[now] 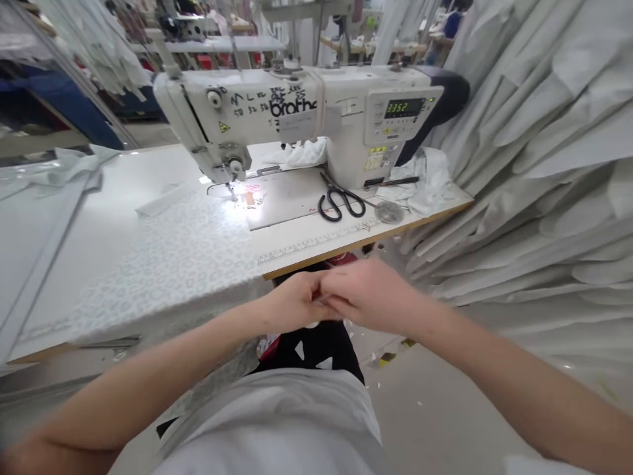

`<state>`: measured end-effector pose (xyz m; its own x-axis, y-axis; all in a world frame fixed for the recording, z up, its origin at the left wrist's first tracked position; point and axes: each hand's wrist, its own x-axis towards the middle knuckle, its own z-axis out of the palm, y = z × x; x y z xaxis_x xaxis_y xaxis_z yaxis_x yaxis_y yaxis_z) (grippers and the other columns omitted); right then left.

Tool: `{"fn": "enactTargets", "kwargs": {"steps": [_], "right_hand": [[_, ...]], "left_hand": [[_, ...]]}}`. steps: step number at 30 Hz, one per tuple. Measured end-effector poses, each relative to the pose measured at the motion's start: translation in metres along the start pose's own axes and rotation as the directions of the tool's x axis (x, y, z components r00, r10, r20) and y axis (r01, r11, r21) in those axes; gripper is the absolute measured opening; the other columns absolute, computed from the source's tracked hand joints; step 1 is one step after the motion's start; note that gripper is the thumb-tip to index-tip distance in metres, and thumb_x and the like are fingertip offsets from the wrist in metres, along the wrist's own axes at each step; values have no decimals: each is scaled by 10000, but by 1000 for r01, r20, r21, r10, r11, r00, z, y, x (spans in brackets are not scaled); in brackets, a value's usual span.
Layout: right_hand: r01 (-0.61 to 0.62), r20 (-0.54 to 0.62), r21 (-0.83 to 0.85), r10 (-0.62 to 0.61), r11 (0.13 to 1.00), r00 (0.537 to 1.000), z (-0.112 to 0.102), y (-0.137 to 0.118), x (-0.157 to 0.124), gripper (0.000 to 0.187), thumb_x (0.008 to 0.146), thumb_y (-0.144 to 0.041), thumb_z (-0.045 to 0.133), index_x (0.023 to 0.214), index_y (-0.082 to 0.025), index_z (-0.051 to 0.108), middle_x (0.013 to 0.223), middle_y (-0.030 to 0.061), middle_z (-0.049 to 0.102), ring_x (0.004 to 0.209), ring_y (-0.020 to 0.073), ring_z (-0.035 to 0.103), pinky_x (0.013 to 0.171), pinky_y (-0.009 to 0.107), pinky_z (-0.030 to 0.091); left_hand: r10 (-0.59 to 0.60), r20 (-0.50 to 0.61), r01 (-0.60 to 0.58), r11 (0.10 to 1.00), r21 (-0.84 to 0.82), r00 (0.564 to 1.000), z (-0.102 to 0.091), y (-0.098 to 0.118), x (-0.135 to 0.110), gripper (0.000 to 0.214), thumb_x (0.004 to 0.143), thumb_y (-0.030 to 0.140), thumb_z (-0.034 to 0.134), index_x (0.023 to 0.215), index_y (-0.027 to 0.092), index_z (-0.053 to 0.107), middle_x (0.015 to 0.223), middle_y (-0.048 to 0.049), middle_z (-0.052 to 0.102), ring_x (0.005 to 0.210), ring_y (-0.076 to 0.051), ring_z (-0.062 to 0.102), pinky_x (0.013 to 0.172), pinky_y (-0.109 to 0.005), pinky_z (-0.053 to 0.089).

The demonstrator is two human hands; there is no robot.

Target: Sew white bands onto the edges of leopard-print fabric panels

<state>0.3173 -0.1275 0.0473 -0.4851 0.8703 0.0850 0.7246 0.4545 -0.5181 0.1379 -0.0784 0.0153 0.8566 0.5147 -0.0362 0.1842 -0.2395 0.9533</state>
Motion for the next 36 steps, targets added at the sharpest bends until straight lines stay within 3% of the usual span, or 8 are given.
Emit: {"fn": "enactTargets", "kwargs": {"steps": [2, 5, 7, 10, 15, 21, 30, 36], "right_hand": [[133, -184, -110, -151, 985, 971, -19, -23, 29, 195, 859, -300, 493, 774, -225, 652, 762, 12, 605, 764, 174, 541, 686, 289, 399], [77, -500, 85, -25, 993, 866, -17, -37, 56, 194, 870, -325, 522, 977, -199, 623, 942, 32, 613, 921, 186, 551, 815, 318, 420], [95, -433, 424, 109, 901, 895, 7, -39, 67, 262, 853, -383, 548, 1041, -206, 596, 978, 23, 616, 927, 185, 571, 826, 324, 441], [45, -157, 798, 135, 601, 978, 61, -46, 77, 298, 788, -466, 601, 909, -194, 613, 837, 5, 620, 774, 173, 594, 715, 303, 483], [-130, 27, 926, 284, 354, 959, 131, -65, 69, 360, 774, -496, 589, 979, -201, 577, 821, 12, 601, 674, 150, 540, 579, 253, 457], [-263, 177, 906, 268, 332, 947, 175, -53, 43, 288, 795, -470, 571, 881, -200, 624, 732, 14, 593, 702, 192, 548, 623, 294, 456], [-108, -196, 788, 412, 606, 890, 187, -30, 87, 209, 750, -389, 630, 660, -201, 646, 1055, 78, 503, 1042, 261, 470, 928, 380, 358], [-162, -52, 785, 324, 598, 945, 178, -19, 74, 275, 762, -403, 604, 579, -206, 544, 616, -1, 489, 603, 174, 477, 574, 287, 393]], "left_hand": [[-102, -34, 97, 987, -131, 994, -19, 21, -8, 199, 829, 288, 517, 791, 129, 631, 710, -29, 667, 528, -112, 603, 577, -259, 523], [-196, -292, 90, 936, -341, 936, -50, 45, -30, 243, 866, 326, 483, 893, 128, 622, 737, -31, 677, 531, -126, 625, 507, -253, 524], [-171, -433, -31, 906, -422, 885, -68, 55, -42, 243, 865, 323, 502, 972, 135, 613, 826, -35, 681, 686, -164, 668, 591, -277, 548], [-133, -568, -168, 879, -446, 812, -88, 56, -48, 213, 885, 247, 477, 1024, 145, 603, 909, -21, 671, 849, -181, 660, 731, -308, 542], [-235, -696, -190, 859, -475, 679, -119, 17, -53, 171, 844, 168, 523, 995, 113, 581, 868, -46, 676, 813, -171, 659, 765, -319, 538], [-501, -513, 151, 802, -578, 697, -140, -38, -78, 264, 834, 273, 518, 1006, 77, 562, 858, -146, 674, 786, -239, 657, 729, -413, 534], [-265, -711, 390, 921, 13, 651, -197, -69, -34, 193, 729, 323, 593, 778, 138, 617, 754, -38, 624, 800, -211, 587, 736, -340, 461], [-43, -720, 440, 816, 375, 693, -201, -88, -19, 77, 762, 235, 529, 735, 167, 551, 821, -38, 541, 810, -190, 516, 759, -312, 392]]}}
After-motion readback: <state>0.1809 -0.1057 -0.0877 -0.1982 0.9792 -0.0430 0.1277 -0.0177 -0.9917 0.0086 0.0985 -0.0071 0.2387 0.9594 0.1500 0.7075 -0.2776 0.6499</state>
